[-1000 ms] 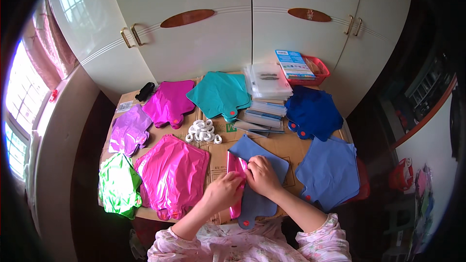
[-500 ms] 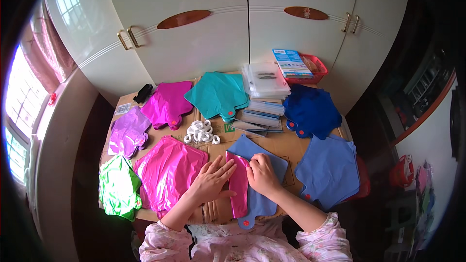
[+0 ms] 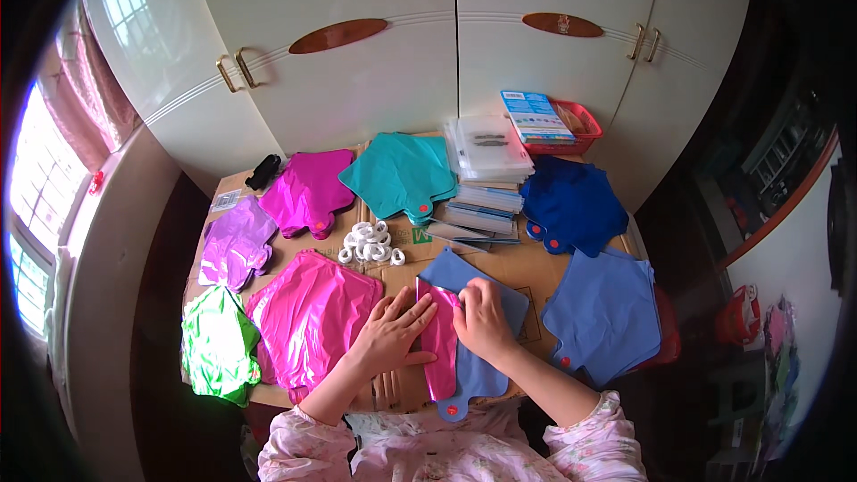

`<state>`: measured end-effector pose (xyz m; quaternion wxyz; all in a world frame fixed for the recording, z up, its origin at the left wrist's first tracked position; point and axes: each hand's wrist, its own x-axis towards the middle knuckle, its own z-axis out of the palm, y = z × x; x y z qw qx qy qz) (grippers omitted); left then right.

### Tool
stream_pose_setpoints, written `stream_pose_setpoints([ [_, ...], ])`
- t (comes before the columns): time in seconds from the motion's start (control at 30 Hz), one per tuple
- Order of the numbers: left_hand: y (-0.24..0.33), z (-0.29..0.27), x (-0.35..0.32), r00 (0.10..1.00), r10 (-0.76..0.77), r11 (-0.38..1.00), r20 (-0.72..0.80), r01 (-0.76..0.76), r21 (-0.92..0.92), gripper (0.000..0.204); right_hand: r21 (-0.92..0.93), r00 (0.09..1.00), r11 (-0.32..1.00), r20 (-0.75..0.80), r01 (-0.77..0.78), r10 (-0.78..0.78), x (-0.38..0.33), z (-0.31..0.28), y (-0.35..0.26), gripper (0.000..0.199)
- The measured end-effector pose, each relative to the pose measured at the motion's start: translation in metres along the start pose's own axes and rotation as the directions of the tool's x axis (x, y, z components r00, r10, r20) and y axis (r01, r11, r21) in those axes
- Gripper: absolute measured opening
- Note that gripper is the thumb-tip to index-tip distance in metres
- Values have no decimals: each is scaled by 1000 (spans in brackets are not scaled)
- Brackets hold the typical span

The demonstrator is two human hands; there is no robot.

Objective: Folding colorful foil sheets and placing them into small plastic bags.

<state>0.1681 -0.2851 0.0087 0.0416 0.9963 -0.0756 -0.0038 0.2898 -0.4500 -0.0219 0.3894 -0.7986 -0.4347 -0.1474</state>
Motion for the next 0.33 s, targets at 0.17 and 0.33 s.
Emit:
stream_pose_setpoints([
  [0.17, -1, 2, -2, 998, 15, 999, -57, -13, 35, 85, -33, 974, 985, 159, 171, -163, 2, -13, -6, 39],
  [0.33, -1, 3, -2, 998, 14, 999, -62, -11, 46, 87, -73, 928, 974, 324, 216, -181, -15, 7, 14, 58],
])
